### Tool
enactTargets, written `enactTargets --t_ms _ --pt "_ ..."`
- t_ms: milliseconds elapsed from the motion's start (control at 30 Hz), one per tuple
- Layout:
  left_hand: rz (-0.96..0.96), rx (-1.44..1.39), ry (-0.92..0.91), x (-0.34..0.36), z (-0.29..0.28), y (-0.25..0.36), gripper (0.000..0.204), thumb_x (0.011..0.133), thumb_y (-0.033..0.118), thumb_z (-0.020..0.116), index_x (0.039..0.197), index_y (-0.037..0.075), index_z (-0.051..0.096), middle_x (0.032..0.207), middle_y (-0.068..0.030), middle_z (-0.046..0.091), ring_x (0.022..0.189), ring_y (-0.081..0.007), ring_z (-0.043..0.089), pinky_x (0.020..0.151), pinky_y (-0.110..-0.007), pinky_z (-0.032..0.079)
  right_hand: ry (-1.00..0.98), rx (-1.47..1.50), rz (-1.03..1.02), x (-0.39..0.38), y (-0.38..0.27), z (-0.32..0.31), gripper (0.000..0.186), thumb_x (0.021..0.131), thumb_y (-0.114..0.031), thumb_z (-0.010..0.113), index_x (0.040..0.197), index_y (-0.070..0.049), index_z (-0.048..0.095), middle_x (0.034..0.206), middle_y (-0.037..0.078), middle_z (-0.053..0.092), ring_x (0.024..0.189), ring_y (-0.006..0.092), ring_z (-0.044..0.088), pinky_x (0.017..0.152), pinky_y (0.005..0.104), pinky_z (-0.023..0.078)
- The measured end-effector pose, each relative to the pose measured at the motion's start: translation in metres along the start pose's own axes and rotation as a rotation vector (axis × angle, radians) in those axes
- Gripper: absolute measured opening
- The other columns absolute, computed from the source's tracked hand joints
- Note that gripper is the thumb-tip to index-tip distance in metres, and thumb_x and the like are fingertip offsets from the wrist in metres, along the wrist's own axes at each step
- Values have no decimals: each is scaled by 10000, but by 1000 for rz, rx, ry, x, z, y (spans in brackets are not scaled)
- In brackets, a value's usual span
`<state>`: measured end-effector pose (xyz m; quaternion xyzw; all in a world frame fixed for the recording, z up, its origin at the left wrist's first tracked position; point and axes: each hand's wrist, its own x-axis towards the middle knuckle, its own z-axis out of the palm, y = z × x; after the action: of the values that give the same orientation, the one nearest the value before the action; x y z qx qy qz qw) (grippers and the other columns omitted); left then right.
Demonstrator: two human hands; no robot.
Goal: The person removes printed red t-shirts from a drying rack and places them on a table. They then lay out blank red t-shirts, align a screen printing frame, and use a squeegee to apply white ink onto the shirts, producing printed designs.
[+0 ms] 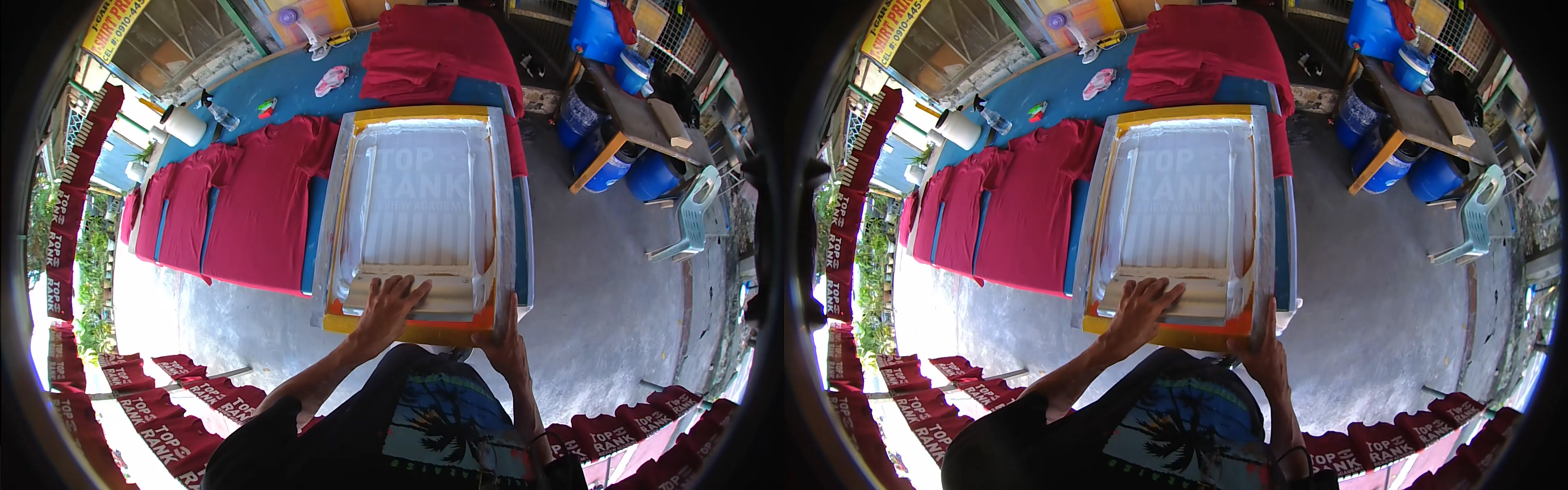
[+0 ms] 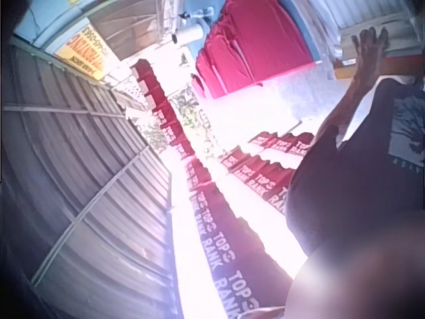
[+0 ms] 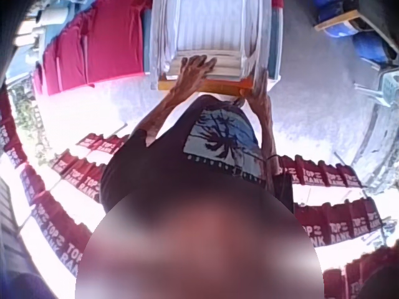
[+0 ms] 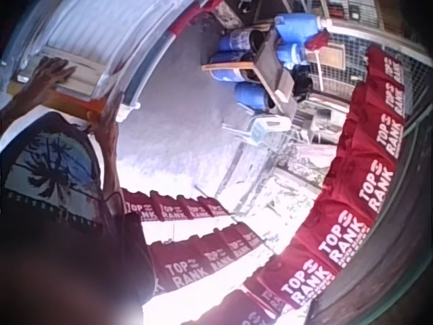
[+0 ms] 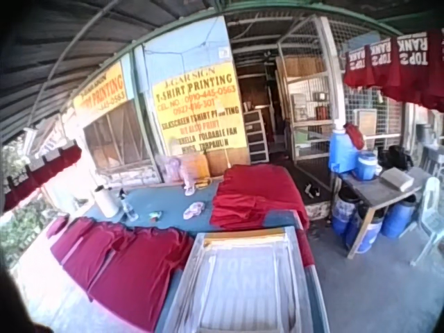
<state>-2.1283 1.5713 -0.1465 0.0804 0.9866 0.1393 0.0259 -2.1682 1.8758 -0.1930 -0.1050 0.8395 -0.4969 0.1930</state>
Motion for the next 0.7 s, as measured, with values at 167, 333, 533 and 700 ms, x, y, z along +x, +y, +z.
enactTargets --t_ms 167,333,533,700 --pt "-2 -13 46 -8 12 6 858 805 -73 755 1592 140 485 1451 -183 515 1364 -353 485 1119 -618 340 41 -31 -10 0 3 3 1227 867 -279 872 1729 -140 9 1310 342 685 1159 555 695 929 593 600" --pt "9 -59 77 -12 16 7 849 798 -75 746 1586 110 489 1451 -201 511 1367 -371 480 1089 -632 341 54 -37 -38 1 2 4 1213 865 -265 871 1728 -133 29 1325 350 673 1168 554 692 919 578 605" --pt "36 -108 99 -18 13 8 827 793 2 767 1570 91 502 1462 -224 499 1383 -396 462 1067 -616 328 38 -38 -16 -1 -5 1 1172 882 -300 842 1723 -113 48 1310 361 671 1176 561 686 916 574 607" --pt "21 -143 26 -24 14 6 829 809 77 775 1588 94 493 1534 -252 470 1461 -433 409 1171 -636 257 2 -16 20 0 -11 -3 1205 884 -343 814 1728 -131 -19 1383 358 636 1264 555 641 1017 550 559"
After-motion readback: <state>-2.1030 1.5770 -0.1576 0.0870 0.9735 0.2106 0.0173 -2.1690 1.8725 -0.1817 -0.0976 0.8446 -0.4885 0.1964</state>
